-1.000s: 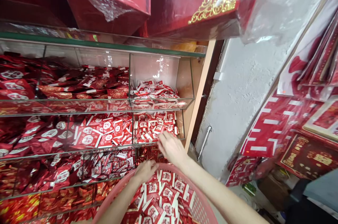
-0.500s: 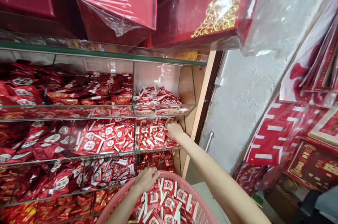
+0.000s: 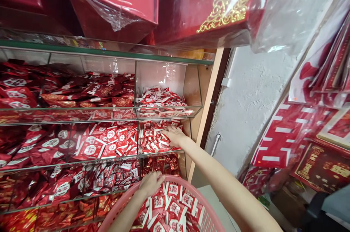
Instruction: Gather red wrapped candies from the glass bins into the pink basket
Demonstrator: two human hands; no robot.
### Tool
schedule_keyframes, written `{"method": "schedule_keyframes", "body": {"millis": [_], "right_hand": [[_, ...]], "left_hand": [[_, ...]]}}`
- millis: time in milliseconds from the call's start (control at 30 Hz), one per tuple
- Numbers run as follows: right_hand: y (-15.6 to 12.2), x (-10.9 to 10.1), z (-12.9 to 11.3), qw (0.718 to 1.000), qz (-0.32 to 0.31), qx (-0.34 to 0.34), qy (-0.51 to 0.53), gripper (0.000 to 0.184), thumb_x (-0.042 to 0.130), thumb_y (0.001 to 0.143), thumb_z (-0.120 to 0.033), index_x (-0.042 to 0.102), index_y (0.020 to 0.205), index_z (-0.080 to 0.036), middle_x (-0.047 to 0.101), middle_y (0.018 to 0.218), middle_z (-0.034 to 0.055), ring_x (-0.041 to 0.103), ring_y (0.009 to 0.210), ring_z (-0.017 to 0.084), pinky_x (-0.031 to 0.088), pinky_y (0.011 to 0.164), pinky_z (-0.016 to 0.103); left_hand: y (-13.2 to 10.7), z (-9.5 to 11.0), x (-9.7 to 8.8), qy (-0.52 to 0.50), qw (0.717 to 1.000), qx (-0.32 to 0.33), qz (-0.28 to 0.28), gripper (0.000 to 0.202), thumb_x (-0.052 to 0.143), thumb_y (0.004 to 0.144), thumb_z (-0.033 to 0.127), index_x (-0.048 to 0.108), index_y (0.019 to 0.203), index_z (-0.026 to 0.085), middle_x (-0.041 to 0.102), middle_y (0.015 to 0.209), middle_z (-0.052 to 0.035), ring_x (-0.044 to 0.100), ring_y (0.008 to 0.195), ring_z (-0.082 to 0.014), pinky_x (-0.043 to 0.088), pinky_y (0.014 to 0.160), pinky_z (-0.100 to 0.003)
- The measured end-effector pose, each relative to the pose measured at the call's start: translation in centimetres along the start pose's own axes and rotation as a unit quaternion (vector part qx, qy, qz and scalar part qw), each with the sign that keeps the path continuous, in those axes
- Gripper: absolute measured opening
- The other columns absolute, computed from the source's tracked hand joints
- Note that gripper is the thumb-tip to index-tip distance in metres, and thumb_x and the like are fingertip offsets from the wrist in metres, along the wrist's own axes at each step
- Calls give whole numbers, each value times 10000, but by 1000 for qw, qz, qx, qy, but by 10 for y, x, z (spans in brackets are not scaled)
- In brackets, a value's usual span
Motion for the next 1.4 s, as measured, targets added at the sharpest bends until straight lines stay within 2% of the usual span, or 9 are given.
{"method": "schedule_keyframes", "body": {"millis": [200,400,567,700,800,967,1100,1233,1400], "right_hand": [[3,-1,1,1000,14,-20,6,474,637,668,-213,493,1119,-216,420,1238,105,400,1125,245,308,919,356],[-5,-16,7,989,105,-46,95,400,583,737,-311,481,1088,-148,468,1190,118,439,1078,197,327,894,286],[-31,-43,-1,939,200,-26,280,306,566,736,-411,475,883,-159,552,825,9,491,723,125,382,694,243],[-70,-50,-29,905,181,-38,383,310,575,728,-419,443,872,-179,526,727,-37,440,622,92,359,602,213],[-98,-27,-55,916,103,-50,384,276,572,726,-396,457,860,-184,527,700,-41,433,601,89,352,574,205],[-130,47,-88,957,-32,-42,286,250,576,681,-355,509,834,-170,582,816,32,518,711,145,400,645,242],[-141,96,-107,965,-129,17,228,352,574,650,-396,551,882,-132,603,911,115,570,812,239,442,683,308],[-141,117,-126,960,-189,65,198,425,603,635,-329,567,982,-87,598,988,169,580,883,296,461,731,352],[-140,120,-132,962,-188,89,175,456,623,651,-289,551,1050,-80,569,1062,179,578,914,292,455,769,345]], "left_hand": [[1,-1,2,9,1000,1,-3,507,197,825,539,594,923,241,669,938,-41,595,883,-181,416,765,-290],[1,0,1,9,1000,2,-1,511,192,828,536,597,899,232,670,923,-41,604,851,-170,420,733,-269],[0,3,-1,9,1000,9,-13,515,187,830,535,598,877,229,677,901,-41,610,844,-173,422,730,-267],[1,4,0,7,1000,14,-25,516,187,831,535,590,915,225,672,931,-52,609,864,-187,423,733,-276],[3,2,2,9,999,17,-36,496,212,831,521,593,914,215,669,938,-66,607,875,-198,422,726,-278],[6,0,4,1,998,42,-55,408,271,830,482,594,865,235,668,920,-30,605,858,-164,410,705,-236],[7,-1,5,-5,997,54,-55,418,245,840,478,582,886,234,663,926,-26,600,863,-154,404,704,-227],[6,0,4,-4,997,57,-50,406,252,840,468,578,879,228,662,922,-29,600,847,-153,402,691,-229],[5,1,3,-3,997,52,-49,403,251,841,464,577,865,228,660,914,-31,600,845,-157,403,700,-237]]}}
Point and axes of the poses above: each hand's wrist, its own y-axis towards the middle knuckle, its own x-axis out of the palm, z = x × y, the point moved 7 cm from there along y, towards the middle knuckle
